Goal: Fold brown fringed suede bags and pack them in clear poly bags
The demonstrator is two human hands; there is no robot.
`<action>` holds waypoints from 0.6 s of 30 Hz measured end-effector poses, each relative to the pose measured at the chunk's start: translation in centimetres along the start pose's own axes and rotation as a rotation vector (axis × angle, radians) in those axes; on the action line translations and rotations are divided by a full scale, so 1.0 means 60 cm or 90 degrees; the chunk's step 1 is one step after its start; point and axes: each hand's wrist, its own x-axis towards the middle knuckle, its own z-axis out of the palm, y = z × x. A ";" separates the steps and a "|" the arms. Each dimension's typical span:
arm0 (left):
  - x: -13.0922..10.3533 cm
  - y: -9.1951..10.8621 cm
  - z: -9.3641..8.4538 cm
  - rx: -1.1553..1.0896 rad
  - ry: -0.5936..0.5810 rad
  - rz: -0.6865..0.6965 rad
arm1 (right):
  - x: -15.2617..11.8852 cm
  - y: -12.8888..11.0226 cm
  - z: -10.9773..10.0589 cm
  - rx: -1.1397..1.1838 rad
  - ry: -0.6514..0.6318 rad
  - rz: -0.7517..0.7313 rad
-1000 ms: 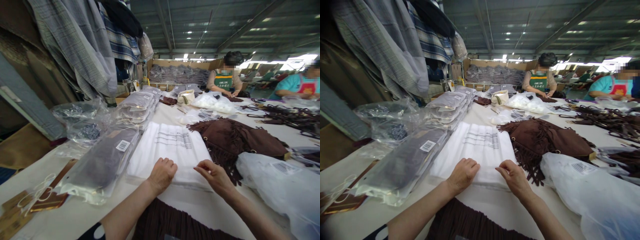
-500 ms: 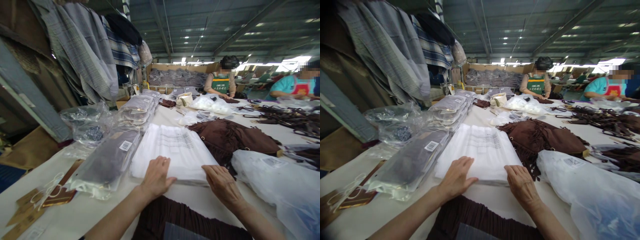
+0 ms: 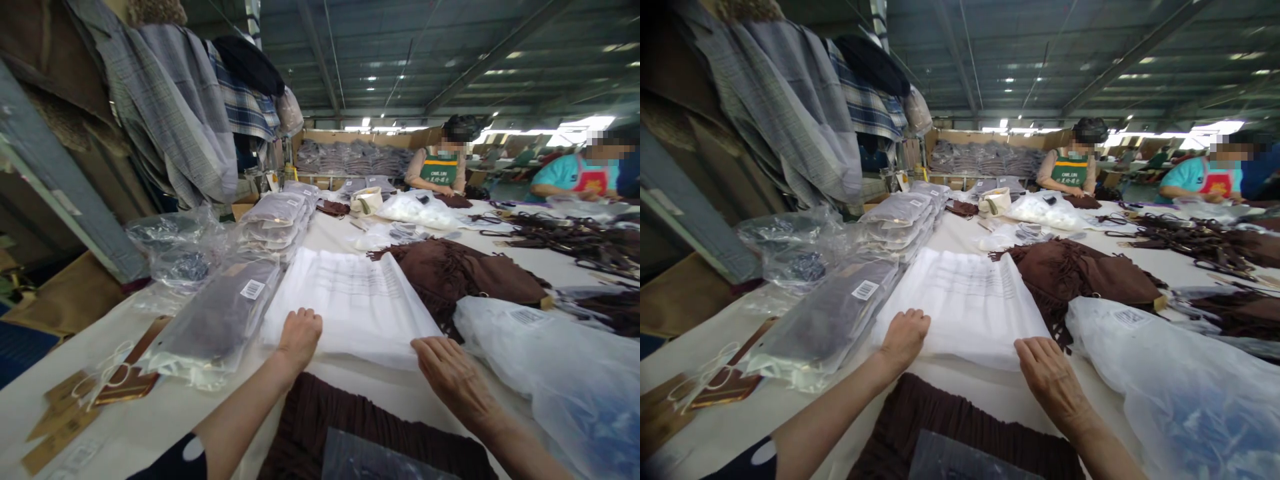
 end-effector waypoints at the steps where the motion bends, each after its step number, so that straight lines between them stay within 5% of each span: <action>1: -0.006 -0.017 -0.001 0.001 0.003 -0.031 | -0.009 0.004 -0.001 0.004 0.000 0.009; 6: -0.031 -0.048 -0.007 -0.087 0.041 -0.145 | -0.047 0.018 -0.007 0.038 -0.024 0.161; 11: -0.048 -0.037 -0.002 -0.332 0.063 -0.252 | -0.072 0.023 -0.016 0.148 -0.016 0.493; 15: -0.057 -0.044 0.008 -0.629 0.035 -0.364 | -0.088 0.013 -0.022 0.369 0.029 0.739; 18: -0.061 -0.052 0.017 -0.836 0.072 -0.406 | -0.093 -0.002 -0.027 0.580 0.095 0.840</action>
